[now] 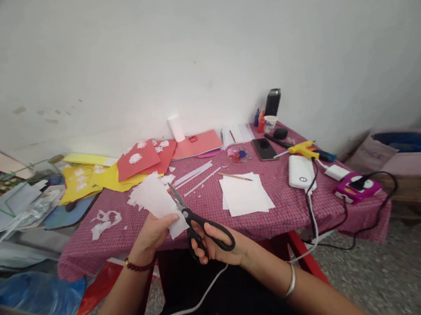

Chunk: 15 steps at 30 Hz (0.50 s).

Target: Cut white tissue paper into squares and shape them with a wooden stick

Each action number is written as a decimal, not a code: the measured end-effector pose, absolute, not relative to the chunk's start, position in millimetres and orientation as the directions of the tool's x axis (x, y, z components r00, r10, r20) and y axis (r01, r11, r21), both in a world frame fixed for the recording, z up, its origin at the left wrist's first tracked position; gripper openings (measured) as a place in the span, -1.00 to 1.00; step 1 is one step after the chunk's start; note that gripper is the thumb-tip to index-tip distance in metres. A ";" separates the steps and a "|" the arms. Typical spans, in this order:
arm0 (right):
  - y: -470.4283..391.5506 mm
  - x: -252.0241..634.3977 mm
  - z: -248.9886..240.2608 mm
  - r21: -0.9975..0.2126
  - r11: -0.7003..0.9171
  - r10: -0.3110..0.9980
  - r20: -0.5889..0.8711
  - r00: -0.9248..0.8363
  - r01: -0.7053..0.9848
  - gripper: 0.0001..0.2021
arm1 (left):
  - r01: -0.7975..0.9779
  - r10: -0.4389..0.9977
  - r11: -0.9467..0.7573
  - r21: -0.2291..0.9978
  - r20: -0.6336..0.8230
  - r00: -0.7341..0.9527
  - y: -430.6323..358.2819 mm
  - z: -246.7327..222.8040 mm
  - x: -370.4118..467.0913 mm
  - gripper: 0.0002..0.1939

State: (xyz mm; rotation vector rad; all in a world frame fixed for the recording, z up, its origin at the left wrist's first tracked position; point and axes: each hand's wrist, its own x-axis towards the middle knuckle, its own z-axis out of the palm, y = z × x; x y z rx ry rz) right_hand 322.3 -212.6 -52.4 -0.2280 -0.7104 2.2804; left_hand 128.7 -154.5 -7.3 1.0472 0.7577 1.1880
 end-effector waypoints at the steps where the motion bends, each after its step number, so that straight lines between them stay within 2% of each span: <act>1: -212.8 322.0 -52.5 -0.565 -0.568 0.703 0.045 -0.710 -0.598 -0.54 | -0.360 0.970 0.037 0.932 0.054 0.239 -155.1 -8.6 130.6 -0.24; 6: -214.3 321.9 -49.7 -0.620 -0.485 0.753 0.064 -0.655 -0.617 -0.51 | -0.348 0.957 0.014 0.937 0.088 0.275 -157.1 -12.1 136.1 -0.40; 11: -212.6 326.3 -45.8 -0.624 -0.489 0.732 0.086 -0.675 -0.609 -0.50 | -0.322 0.961 0.008 0.947 0.081 0.264 -158.7 -11.2 136.2 -0.58; 15: -210.2 329.2 -44.7 -0.614 -0.518 0.727 0.052 -0.685 -0.596 -0.54 | -0.501 0.973 0.106 0.859 0.013 0.229 -156.8 -5.8 133.9 -0.65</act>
